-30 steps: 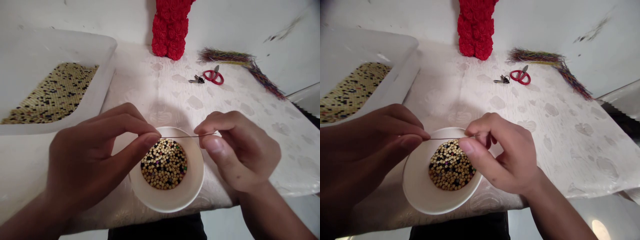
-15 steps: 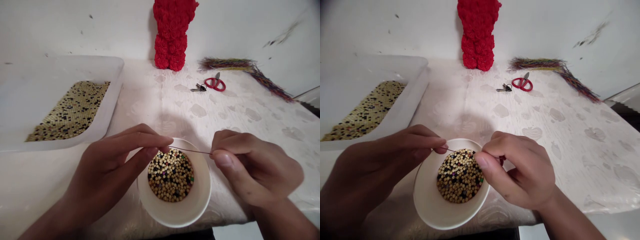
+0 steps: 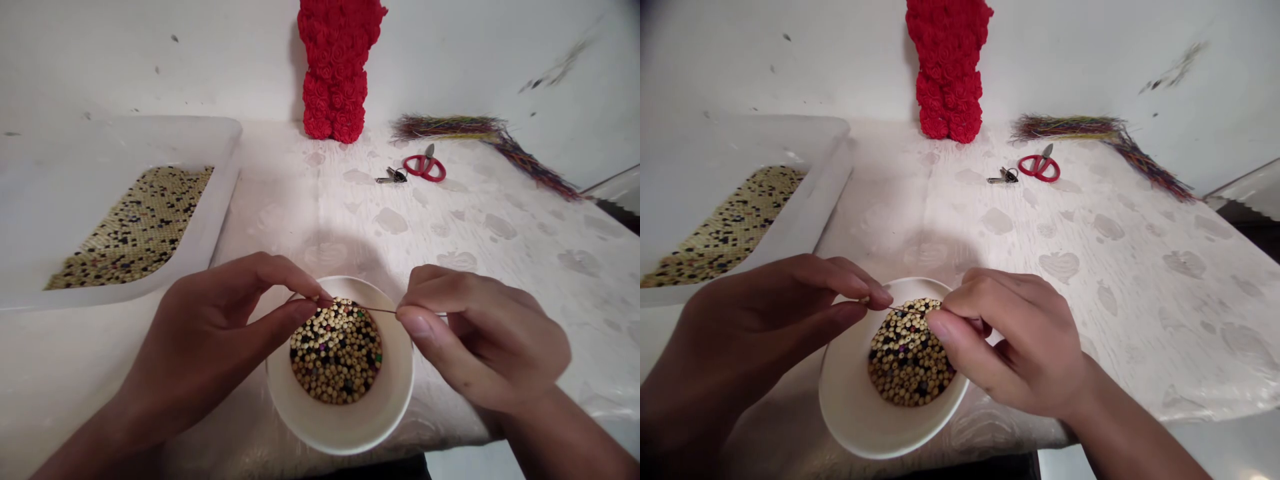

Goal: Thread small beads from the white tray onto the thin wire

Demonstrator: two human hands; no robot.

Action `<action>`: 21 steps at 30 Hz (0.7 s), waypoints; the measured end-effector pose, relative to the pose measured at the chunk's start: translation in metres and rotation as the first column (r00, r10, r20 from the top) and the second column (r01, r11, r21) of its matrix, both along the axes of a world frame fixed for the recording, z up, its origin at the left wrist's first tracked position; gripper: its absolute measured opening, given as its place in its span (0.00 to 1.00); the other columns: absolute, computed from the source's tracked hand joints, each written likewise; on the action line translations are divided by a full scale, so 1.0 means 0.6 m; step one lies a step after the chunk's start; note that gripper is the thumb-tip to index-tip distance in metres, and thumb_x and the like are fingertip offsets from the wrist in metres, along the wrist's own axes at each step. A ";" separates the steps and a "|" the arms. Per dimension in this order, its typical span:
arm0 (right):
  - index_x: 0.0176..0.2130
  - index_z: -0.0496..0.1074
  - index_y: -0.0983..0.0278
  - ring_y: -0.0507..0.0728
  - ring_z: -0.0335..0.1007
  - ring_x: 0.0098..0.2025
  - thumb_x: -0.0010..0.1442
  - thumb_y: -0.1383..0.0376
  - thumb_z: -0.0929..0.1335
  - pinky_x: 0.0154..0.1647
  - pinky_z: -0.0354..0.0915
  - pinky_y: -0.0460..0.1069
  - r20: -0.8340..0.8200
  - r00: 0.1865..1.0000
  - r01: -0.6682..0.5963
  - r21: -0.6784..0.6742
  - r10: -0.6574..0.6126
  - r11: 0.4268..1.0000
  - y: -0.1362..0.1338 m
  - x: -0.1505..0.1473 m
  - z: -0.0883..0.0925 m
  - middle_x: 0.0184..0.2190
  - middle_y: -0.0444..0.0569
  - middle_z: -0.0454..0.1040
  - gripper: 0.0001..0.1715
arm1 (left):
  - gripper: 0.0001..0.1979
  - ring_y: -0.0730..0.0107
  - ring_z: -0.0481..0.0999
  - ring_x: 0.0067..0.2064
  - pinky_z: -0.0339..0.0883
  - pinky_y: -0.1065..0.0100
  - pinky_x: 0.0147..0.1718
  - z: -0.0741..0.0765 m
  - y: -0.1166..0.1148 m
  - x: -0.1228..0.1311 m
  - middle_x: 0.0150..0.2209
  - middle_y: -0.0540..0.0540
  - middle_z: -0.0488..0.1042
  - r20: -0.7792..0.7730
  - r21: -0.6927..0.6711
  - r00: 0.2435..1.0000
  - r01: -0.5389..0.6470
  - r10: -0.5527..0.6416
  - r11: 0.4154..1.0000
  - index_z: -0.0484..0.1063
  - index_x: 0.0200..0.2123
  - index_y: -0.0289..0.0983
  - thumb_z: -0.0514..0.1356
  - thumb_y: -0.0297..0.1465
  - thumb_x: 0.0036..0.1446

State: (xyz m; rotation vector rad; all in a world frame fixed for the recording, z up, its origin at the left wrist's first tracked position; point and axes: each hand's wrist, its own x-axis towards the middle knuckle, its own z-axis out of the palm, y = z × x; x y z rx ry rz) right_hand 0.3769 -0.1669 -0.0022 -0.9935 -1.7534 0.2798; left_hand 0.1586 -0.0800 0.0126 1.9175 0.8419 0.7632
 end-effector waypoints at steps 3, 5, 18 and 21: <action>0.32 0.72 0.66 0.50 0.63 0.22 0.62 0.74 0.70 0.19 0.58 0.47 0.009 1.000 0.008 -0.010 -0.008 1.000 0.000 -0.001 0.001 0.22 0.45 0.67 0.07 | 0.05 0.71 0.83 0.35 0.77 0.74 0.35 -0.003 0.000 -0.001 0.35 0.59 0.83 0.010 0.001 1.000 -0.006 0.006 1.000 0.79 0.34 0.50 0.66 0.31 0.58; 0.31 0.72 0.66 0.50 0.63 0.22 0.62 0.75 0.70 0.19 0.58 0.47 0.018 1.000 0.013 -0.010 -0.013 1.000 0.000 -0.003 0.001 0.22 0.45 0.68 0.07 | 0.04 0.70 0.84 0.35 0.77 0.75 0.34 -0.004 -0.001 -0.003 0.35 0.59 0.83 0.014 0.010 1.000 -0.010 0.010 1.000 0.79 0.34 0.51 0.67 0.32 0.58; 0.33 0.72 0.67 0.50 0.63 0.22 0.61 0.75 0.70 0.20 0.58 0.47 -0.009 1.000 0.000 0.019 0.001 1.000 -0.001 -0.001 -0.002 0.22 0.44 0.68 0.06 | 0.03 0.68 0.84 0.36 0.79 0.71 0.38 -0.002 -0.014 0.000 0.34 0.56 0.83 0.035 -0.043 0.996 -0.077 0.078 0.996 0.79 0.34 0.49 0.67 0.33 0.57; 0.33 0.72 0.67 0.50 0.64 0.22 0.61 0.75 0.70 0.20 0.59 0.47 -0.001 1.000 0.005 0.016 -0.005 1.000 -0.002 0.000 -0.002 0.22 0.44 0.69 0.06 | 0.02 0.68 0.84 0.36 0.80 0.71 0.39 0.000 -0.015 0.001 0.35 0.56 0.83 0.044 -0.073 0.994 -0.096 0.099 0.993 0.79 0.33 0.49 0.67 0.33 0.57</action>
